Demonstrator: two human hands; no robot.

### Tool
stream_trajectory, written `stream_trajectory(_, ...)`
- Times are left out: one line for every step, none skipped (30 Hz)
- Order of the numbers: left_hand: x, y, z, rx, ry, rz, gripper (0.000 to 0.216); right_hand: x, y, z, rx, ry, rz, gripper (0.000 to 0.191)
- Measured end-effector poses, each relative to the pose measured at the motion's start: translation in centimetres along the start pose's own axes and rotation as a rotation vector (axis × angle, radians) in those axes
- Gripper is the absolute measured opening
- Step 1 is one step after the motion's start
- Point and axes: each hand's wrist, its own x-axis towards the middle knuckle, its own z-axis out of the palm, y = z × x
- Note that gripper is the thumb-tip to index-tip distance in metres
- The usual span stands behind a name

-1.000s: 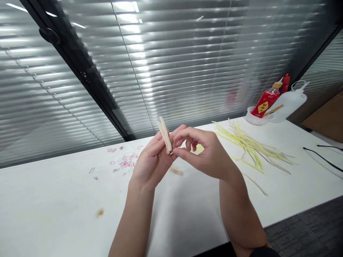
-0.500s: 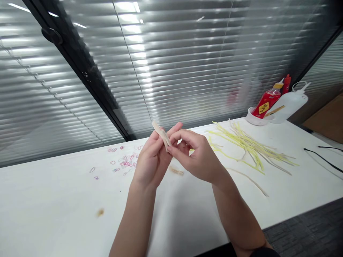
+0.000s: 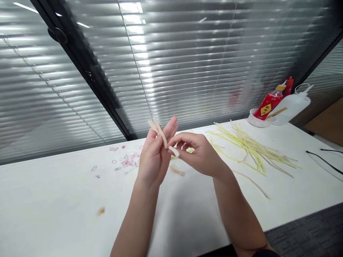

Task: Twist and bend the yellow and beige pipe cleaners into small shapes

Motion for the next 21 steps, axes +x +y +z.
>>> stream_trajectory(0.0,-0.2,0.1,0.012,0.013,0.039,0.009,0.1,0.1,0.1,0.019,0.017,0.015,0.008)
stream_trajectory(0.0,-0.4,0.2,0.023,0.029,0.078,0.01,0.1,0.2,0.3,0.039,0.04,0.029,0.007)
stream_trajectory(0.0,-0.5,0.4,0.033,0.044,0.109,0.01,0.1,0.3,0.5,0.058,0.067,0.041,0.007)
stream_trajectory(-0.1,-0.6,0.5,0.041,0.056,0.131,0.01,0.2,0.4,0.6,0.078,0.094,0.048,0.006)
stream_trajectory(-0.1,-0.7,0.5,0.047,0.062,0.139,0.01,0.2,0.5,0.8,0.096,0.112,0.053,0.006)
stream_trajectory(-0.1,-0.7,0.6,0.05,0.064,0.139,0.011,0.2,0.5,0.9,0.11,0.12,0.056,0.006)
stream_trajectory(-0.2,-0.7,0.6,0.051,0.061,0.136,0.012,0.2,0.5,1.0,0.122,0.121,0.057,0.006)
stream_trajectory(-0.2,-0.6,0.5,0.051,0.052,0.133,0.012,0.2,0.5,1.0,0.132,0.119,0.055,0.007)
stream_trajectory(-0.1,-0.6,0.4,0.05,0.036,0.13,0.011,0.2,0.4,1.0,0.14,0.118,0.052,0.008)
stream_trajectory(-0.1,-0.5,0.3,0.05,0.013,0.127,0.011,0.2,0.3,0.9,0.148,0.121,0.046,0.009)
stream_trajectory(0.0,-0.4,0.2,0.053,-0.014,0.12,0.01,0.2,0.2,0.9,0.156,0.129,0.04,0.01)
stream_trajectory(0.0,-0.4,0.0,0.062,-0.041,0.11,0.01,0.2,0.2,0.8,0.166,0.138,0.034,0.011)
stream_trajectory(0.1,-0.3,-0.1,0.077,-0.066,0.095,0.01,0.2,0.1,0.7,0.176,0.146,0.031,0.011)
stream_trajectory(0.1,-0.2,-0.2,0.097,-0.084,0.081,0.01,0.2,0.1,0.7,0.186,0.15,0.034,0.012)
stream_trajectory(0.2,-0.1,-0.3,0.12,-0.095,0.07,0.01,0.2,0.1,0.6,0.197,0.152,0.04,0.013)
stream_trajectory(0.2,-0.1,-0.5,0.145,-0.101,0.065,0.011,0.3,0.1,0.6,0.21,0.155,0.046,0.014)
stream_trajectory(0.2,0.0,-0.6,0.17,-0.103,0.067,0.012,0.3,0.2,0.6,0.225,0.159,0.055,0.016)
stream_trajectory(0.3,0.1,-0.7,0.192,-0.1,0.075,0.013,0.3,0.3,0.6,0.241,0.164,0.064,0.017)
stream_trajectory(0.3,0.1,-0.9,0.212,-0.09,0.087,0.015,0.3,0.3,0.6,0.258,0.168,0.073,0.018)
stream_trajectory(0.4,0.1,-1.1,0.229,-0.076,0.096,0.016,0.4,0.4,0.6,0.275,0.172,0.081,0.019)
stream_trajectory(0.4,0.2,-1.2,0.243,-0.059,0.104,0.017,0.4,0.4,0.6,0.292,0.175,0.087,0.019)
